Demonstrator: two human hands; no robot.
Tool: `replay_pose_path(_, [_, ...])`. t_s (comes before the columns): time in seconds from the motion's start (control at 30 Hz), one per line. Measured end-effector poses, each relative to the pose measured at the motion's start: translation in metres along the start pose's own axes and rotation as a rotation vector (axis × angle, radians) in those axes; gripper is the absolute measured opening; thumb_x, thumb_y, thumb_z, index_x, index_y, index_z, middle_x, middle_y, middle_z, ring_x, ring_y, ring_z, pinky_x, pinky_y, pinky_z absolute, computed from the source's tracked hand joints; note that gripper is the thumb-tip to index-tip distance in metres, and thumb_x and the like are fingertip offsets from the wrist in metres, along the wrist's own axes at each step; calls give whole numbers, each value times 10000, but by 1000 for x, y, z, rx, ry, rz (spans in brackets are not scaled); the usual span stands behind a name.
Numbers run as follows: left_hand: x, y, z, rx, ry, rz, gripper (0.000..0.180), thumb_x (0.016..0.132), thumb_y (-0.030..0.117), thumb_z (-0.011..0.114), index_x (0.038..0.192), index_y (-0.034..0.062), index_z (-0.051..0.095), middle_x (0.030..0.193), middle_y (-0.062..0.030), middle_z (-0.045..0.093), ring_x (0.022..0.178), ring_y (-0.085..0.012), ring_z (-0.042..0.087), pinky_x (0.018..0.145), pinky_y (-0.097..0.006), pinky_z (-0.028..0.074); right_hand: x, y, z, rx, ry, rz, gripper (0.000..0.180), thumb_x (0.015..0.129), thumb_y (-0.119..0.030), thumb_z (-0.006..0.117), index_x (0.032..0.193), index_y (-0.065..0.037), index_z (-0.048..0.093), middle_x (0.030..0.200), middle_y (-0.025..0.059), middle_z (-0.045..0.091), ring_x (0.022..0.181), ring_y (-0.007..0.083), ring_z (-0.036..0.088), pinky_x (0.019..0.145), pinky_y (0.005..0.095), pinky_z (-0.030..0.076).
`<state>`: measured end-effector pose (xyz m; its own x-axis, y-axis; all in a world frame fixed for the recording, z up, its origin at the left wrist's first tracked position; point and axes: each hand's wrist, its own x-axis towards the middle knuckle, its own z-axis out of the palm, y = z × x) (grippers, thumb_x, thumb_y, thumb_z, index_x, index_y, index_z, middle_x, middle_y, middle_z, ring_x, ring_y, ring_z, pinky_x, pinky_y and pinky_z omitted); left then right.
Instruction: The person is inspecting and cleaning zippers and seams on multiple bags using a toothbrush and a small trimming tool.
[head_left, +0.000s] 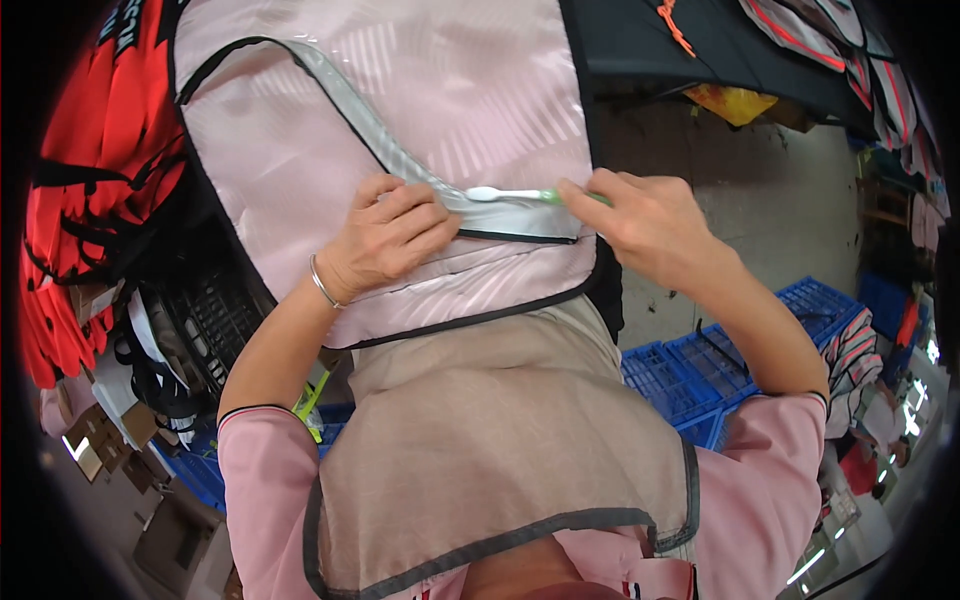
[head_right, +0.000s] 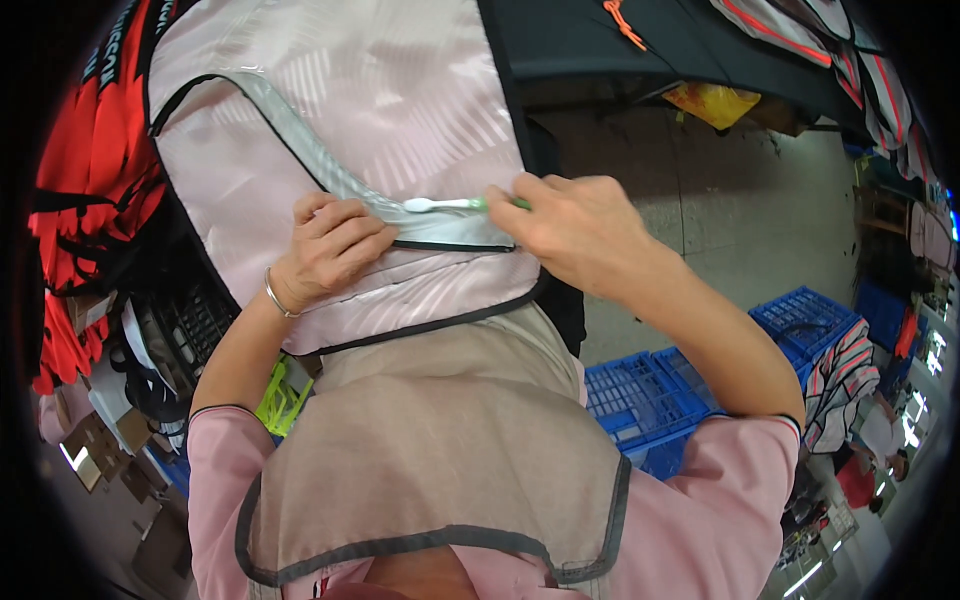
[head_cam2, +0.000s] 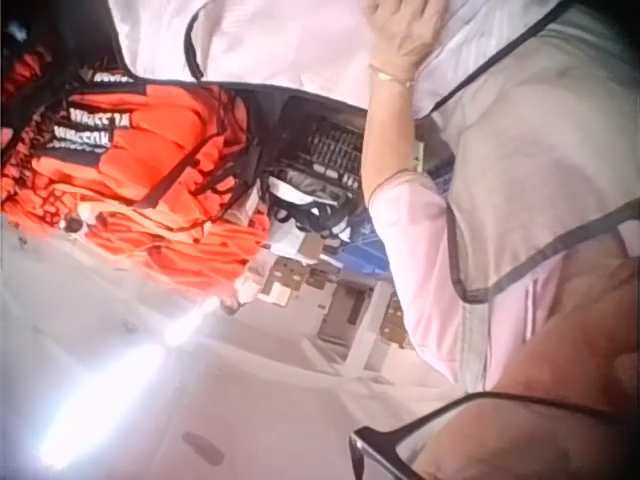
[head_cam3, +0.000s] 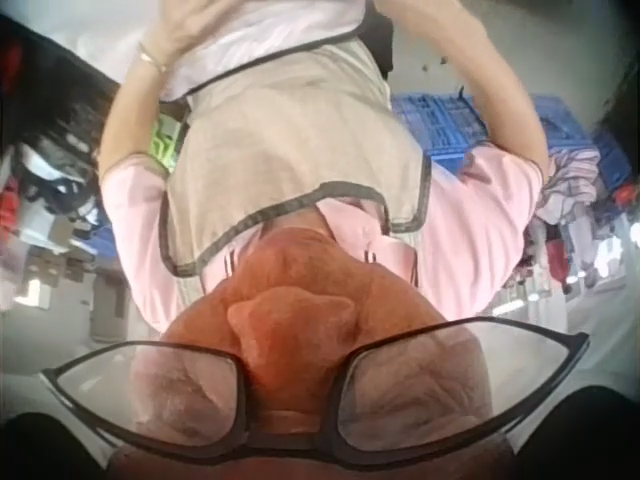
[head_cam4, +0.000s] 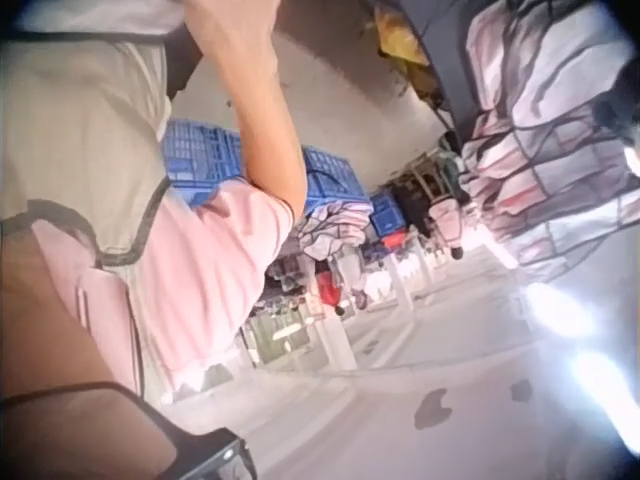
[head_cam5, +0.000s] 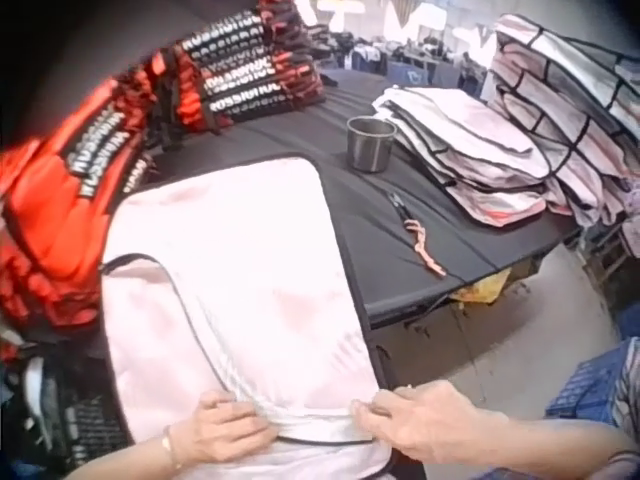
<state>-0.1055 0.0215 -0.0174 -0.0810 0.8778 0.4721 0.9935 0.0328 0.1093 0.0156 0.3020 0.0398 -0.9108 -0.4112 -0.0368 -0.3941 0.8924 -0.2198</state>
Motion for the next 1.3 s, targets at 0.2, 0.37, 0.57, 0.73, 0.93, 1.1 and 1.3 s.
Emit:
replay_pose_path(0.2, [0,-1,-1,16,-3,-34,153,679,108,661,831,115,640,798,27,563,819,-122,567,828,-295,399,-41,27,-9,-46,-81,32,439,727,-54,599,1164,-95,585,852,41,568,728,205,636,550,326,497])
replay_pose_path(0.37, [4,-4,6,46,21,-17,139,671,96,661,805,115,629,764,21,539,803,-127,560,813,-302,395,-32,27,5,-61,0,56,323,762,-86,587,1085,-89,601,806,38,541,673,196,628,525,321,484])
replay_pose_path(0.57, [0,1,-1,22,-18,-75,188,664,99,672,852,107,654,774,16,552,828,-151,570,823,-330,386,-30,30,27,17,115,25,389,748,-53,604,1134,-99,617,807,32,561,669,189,606,518,320,477])
replay_pose_path(0.73, [-5,11,-7,57,-11,-154,253,651,94,688,902,127,674,820,13,588,876,-159,577,871,-363,364,-82,31,16,163,154,250,335,789,-45,631,1121,-82,633,840,43,602,708,219,624,554,334,494])
replay_pose_path(0.93, [-32,67,-37,4,-24,-368,330,660,157,748,984,155,686,993,-1,612,966,-203,578,938,-418,327,-49,50,4,570,581,631,272,818,-134,710,1067,-42,647,993,120,674,798,279,660,709,333,513])
replay_pose_path(1.1, [-49,105,-44,-5,-275,-481,517,697,334,788,1159,154,640,1219,-91,564,1152,-280,488,1000,-472,306,27,119,-11,386,742,650,243,820,-185,694,1014,-46,649,961,142,664,851,327,646,727,395,495])
replay_pose_path(1.3, [-17,108,-32,-28,-415,-667,647,718,306,763,1317,222,532,1431,-124,417,1304,-308,385,1087,-487,245,73,181,2,163,603,838,333,825,-309,679,1106,-141,616,1099,104,578,1018,347,587,856,436,477])
